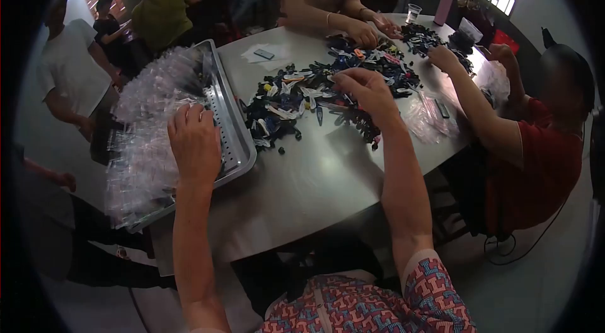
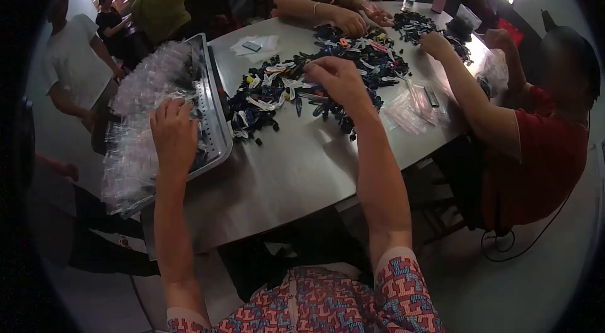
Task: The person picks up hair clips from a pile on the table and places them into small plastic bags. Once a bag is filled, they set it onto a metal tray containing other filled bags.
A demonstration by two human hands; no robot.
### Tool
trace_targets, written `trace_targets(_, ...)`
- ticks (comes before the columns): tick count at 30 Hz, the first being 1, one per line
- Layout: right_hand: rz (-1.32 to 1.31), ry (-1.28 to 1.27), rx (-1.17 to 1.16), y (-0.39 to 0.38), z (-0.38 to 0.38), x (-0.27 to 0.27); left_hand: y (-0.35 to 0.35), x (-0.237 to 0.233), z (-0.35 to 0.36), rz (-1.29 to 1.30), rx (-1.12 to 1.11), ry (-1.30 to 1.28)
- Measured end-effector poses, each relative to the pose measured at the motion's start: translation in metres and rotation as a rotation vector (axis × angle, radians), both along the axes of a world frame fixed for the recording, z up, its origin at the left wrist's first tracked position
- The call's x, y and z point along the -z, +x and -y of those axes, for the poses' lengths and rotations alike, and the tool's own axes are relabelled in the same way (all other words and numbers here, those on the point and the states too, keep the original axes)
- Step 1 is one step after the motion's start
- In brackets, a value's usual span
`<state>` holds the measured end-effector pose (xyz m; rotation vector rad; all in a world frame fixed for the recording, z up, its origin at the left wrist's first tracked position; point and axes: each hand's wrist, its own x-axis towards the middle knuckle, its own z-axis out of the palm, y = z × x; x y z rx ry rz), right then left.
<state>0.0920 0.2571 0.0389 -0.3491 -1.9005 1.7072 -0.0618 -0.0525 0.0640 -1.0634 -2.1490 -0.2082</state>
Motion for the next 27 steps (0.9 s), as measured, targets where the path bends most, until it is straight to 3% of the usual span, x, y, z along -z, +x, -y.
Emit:
trace_targets(1,0.064,0.167,0.096,0.018,-0.010,-0.012,0.012,-0.001,-0.004,0.005,0.016,0.003)
trace_targets(3,0.190,0.369,0.219,0.048,-0.049,-0.009,0.030,0.000,-0.011,0.285,0.316,0.180)
trace_targets(4,0.295,0.502,0.308,0.064,-0.070,-0.006,0.040,0.003,-0.016,0.288,0.324,0.186)
trace_targets(6,0.487,0.748,0.511,0.097,-0.102,0.005,0.058,0.012,-0.025,0.653,0.607,0.248)
trace_targets(7,0.571,0.861,0.627,0.112,-0.113,0.012,0.063,0.018,-0.029,0.660,0.613,0.252)
trace_targets(10,0.700,0.860,0.819,0.145,-0.136,0.029,0.073,0.032,-0.043,0.813,0.689,0.253)
trace_targets(12,0.759,1.168,0.809,0.160,-0.132,0.048,0.075,0.036,-0.047,0.927,0.660,0.276)
trace_targets(14,0.667,1.153,0.864,0.162,-0.136,0.063,0.075,0.043,-0.048,0.924,0.674,0.333)
trace_targets(16,0.660,0.833,0.831,0.162,-0.138,0.063,0.075,0.051,-0.047,0.920,0.685,0.388)
trace_targets(17,0.664,0.834,0.830,0.163,-0.140,0.062,0.074,0.055,-0.046,0.927,0.684,0.425)
trace_targets(19,0.626,0.492,0.756,0.167,-0.145,0.055,0.075,0.058,-0.044,0.934,0.681,0.469)
trace_targets(23,0.372,0.456,0.718,0.186,-0.190,0.071,0.077,0.055,-0.040,0.918,0.740,0.488)
trace_targets(24,0.373,0.458,0.717,0.185,-0.185,0.064,0.078,0.054,-0.040,0.922,0.767,0.498)
trace_targets(27,0.355,0.057,0.638,0.184,-0.152,0.020,0.081,0.054,-0.041,1.010,0.766,0.492)
